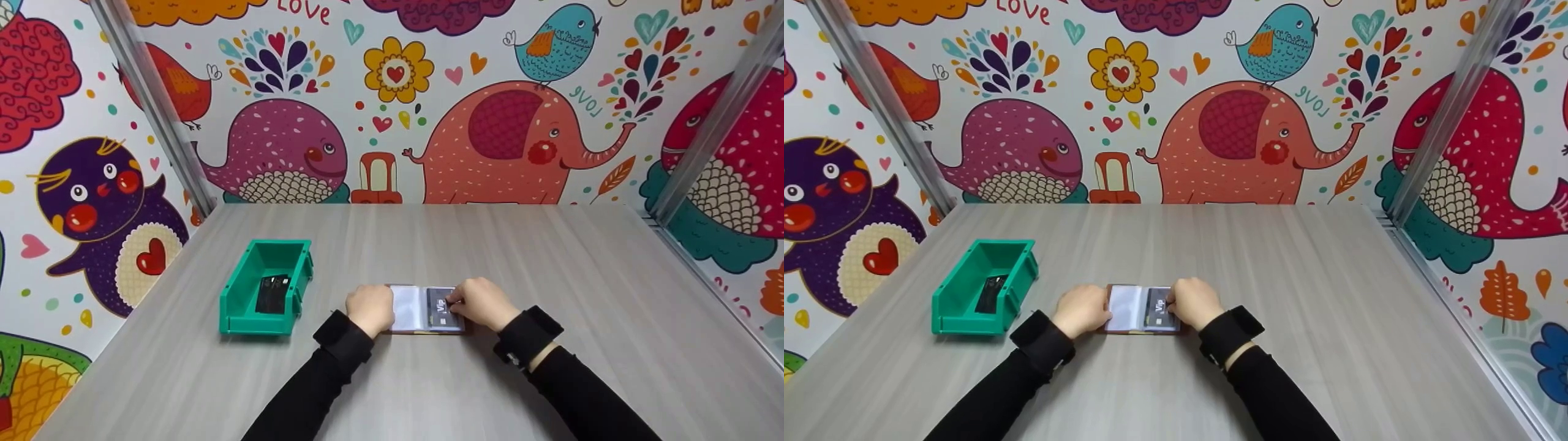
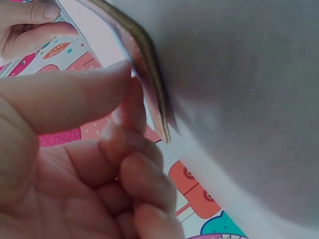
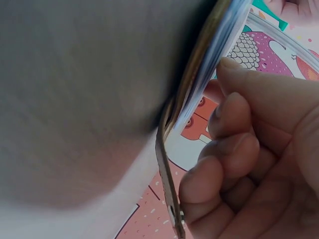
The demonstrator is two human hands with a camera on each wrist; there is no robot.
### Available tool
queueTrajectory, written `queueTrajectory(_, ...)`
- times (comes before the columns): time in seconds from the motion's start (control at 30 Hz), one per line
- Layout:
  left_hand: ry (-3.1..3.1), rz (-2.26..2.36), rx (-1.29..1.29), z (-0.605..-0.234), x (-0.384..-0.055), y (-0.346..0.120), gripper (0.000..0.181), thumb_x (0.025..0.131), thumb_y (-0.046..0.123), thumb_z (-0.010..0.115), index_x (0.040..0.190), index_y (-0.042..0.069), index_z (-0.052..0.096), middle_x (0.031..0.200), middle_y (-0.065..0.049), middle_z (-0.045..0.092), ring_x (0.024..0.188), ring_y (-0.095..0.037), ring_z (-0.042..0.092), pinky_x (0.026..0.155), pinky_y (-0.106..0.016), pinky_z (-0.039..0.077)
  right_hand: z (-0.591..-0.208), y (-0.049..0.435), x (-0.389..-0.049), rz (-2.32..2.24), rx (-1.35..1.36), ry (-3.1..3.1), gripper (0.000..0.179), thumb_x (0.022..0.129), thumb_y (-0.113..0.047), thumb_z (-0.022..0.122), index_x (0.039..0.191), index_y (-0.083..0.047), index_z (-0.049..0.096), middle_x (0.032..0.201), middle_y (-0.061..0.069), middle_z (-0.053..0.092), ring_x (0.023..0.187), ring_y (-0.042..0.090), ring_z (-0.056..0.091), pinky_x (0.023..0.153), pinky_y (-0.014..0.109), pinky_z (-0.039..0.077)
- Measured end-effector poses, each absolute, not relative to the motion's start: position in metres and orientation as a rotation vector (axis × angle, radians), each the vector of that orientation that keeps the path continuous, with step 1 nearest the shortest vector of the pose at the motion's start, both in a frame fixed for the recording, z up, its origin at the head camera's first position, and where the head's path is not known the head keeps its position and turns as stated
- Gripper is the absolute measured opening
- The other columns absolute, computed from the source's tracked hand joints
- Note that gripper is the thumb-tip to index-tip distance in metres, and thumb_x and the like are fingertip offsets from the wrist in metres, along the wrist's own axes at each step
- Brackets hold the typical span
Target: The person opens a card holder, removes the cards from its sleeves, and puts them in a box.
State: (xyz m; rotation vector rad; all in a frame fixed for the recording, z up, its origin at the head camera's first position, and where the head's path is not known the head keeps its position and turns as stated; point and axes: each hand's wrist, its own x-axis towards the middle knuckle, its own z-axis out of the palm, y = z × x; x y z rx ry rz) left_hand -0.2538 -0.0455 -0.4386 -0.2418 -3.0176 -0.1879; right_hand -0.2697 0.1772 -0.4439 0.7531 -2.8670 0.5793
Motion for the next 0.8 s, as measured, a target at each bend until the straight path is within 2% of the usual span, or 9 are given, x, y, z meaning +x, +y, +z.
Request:
queueTrajectory(0.27,-3.021,-0.188,-0.258,-0.4368,-0.2535,-0.0449,0.008,0.074,0.009,0.074,0.071,0.006,0.067,0.077,-0.009,0.068,0.075,-0.031,0.066,0.063,-0.044,0.053,-0.4449,0.1762,-0.2695,0.593,0.747,-2.868,0.017,0.077,-0.003,0.079,0.094,-0.005,0.079,0.089,0.009,0.075,0.08,0.027,0.07,0.072,0.042,0.054)
queueTrajectory(0.8,-3.011,-0.189,-0.262,-0.4383,-0.254,-0.0452,0.008,0.077,0.008,0.071,0.071,0.006,0.067,0.078,-0.01,0.069,0.073,-0.031,0.066,0.062,-0.043,0.052,-0.4441,0.1773,-0.2693,0.619,0.781,-2.87,0.018,0.077,-0.003,0.079,0.094,-0.004,0.079,0.088,0.009,0.075,0.077,0.024,0.069,0.071,0.041,0.054)
